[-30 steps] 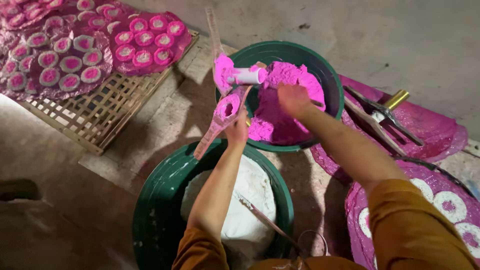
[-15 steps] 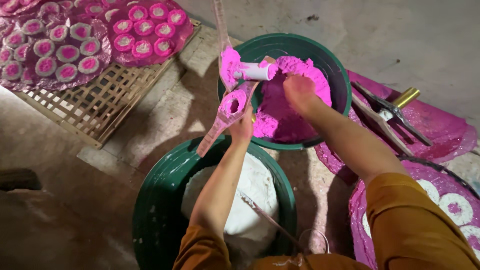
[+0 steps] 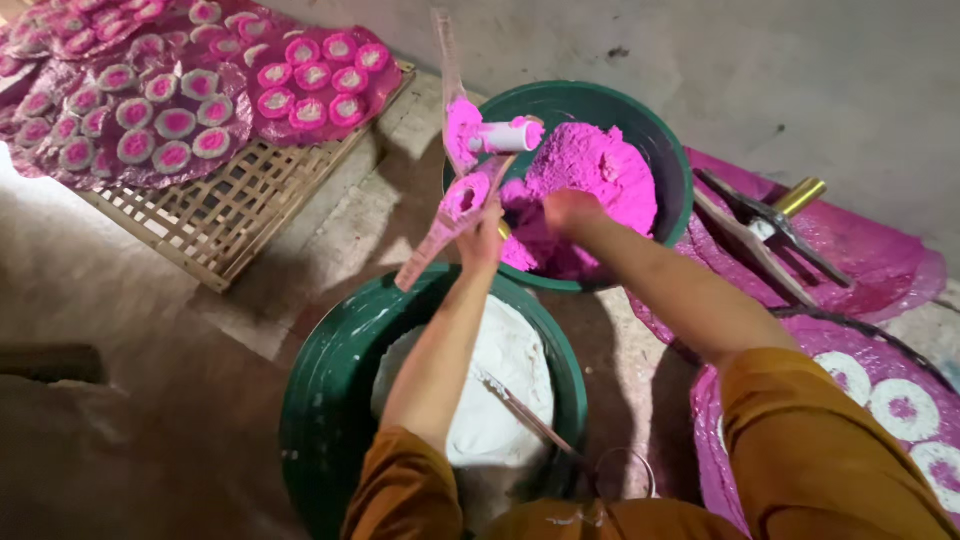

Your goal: The person uses a handheld plunger tool to press white paste into circular molds on a pink glittery mat, then scoops pink paste into the center of each white ring. The finished two-toned circles are arranged on the mat and transferred to a nearby tray.

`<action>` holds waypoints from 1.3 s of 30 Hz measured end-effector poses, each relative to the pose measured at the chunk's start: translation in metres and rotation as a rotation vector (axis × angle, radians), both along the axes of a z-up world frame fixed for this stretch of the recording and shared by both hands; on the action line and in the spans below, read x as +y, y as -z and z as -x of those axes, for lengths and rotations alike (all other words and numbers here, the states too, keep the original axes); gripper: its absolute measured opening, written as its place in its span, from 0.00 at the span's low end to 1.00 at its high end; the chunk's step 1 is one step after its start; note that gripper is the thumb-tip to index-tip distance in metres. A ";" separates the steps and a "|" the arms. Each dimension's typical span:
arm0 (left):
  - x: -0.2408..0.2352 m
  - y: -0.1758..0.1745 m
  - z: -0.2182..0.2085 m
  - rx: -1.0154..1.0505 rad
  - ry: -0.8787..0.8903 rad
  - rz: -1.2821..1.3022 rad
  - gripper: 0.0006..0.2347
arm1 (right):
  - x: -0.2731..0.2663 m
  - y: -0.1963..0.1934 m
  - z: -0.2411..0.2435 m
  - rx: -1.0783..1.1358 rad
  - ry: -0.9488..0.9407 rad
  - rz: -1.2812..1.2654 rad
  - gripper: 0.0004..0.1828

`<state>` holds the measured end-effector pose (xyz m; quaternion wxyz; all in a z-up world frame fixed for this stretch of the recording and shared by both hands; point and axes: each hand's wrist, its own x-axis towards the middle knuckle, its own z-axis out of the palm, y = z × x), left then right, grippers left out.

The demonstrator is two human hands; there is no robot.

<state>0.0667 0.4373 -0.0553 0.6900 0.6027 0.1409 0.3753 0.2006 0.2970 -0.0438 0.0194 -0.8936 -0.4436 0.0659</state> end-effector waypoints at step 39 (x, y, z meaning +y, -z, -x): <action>-0.186 -0.168 0.282 0.468 0.740 0.128 0.20 | -0.236 -0.299 0.391 -0.457 -0.386 0.449 0.15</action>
